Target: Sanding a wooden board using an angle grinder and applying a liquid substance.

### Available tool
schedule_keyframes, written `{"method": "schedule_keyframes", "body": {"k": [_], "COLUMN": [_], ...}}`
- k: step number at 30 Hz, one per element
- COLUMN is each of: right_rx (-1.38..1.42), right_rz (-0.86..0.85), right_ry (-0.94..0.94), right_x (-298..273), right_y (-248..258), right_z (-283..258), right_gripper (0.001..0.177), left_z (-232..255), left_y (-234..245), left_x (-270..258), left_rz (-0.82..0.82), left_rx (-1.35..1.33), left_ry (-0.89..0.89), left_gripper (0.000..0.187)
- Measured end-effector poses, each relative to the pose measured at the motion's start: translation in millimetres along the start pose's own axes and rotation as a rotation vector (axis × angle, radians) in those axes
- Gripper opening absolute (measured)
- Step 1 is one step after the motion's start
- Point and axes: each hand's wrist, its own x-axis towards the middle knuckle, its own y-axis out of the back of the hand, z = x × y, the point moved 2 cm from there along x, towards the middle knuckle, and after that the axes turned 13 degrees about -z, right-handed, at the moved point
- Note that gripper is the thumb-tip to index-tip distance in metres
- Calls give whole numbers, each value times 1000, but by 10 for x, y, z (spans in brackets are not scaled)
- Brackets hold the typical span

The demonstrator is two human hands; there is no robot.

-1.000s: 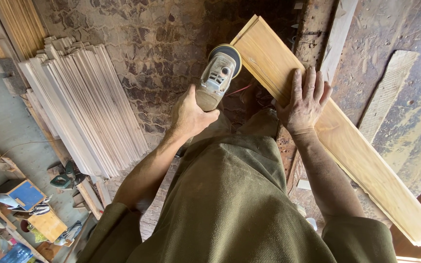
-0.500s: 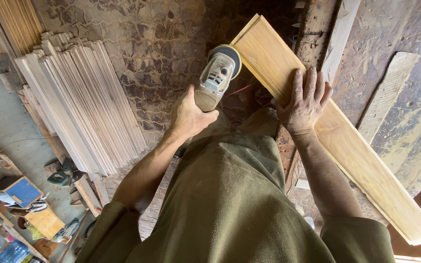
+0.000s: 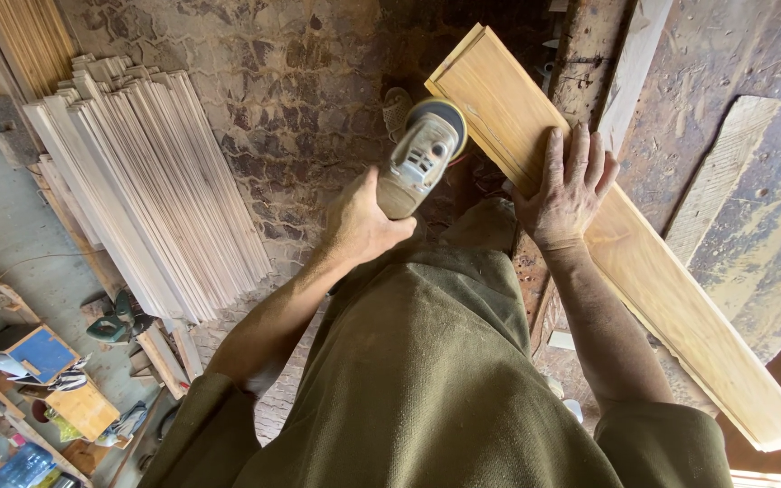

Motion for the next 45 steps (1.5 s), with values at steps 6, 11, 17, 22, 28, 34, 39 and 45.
{"method": "schedule_keyframes", "body": {"k": [6, 11, 17, 22, 28, 34, 39, 45], "right_rx": [112, 553, 1026, 719, 1161, 1443, 1232, 877], "right_rz": [-20, -184, -672, -531, -738, -411, 24, 382], "right_ry": [-80, -120, -47, 24, -193, -171, -478, -1335], "right_x": [-179, -358, 364, 465, 304, 172, -443, -1795], "right_y": [195, 442, 569, 623, 359, 350, 331, 114], "right_z": [-148, -880, -2072, -2208, -2489, -2830, -2976, -3242], "right_gripper": [110, 66, 111, 79, 62, 21, 34, 14], "left_z": [-107, -113, 463, 310, 340, 764, 1125, 1472], "left_y": [-117, 266, 1080, 1484, 1727, 1642, 1011, 301], "left_x": [-159, -210, -228, -211, -332, -387, -400, 385], "left_rz": [-30, 283, 457, 379, -224, -589, -971, -792], "left_rx": [38, -82, -454, -426, -805, -482, -305, 781], "left_ry": [-84, -160, -551, -1058, -1098, -1255, -1324, -1291], "left_gripper": [77, 82, 82, 80, 44, 72, 69, 65]}}
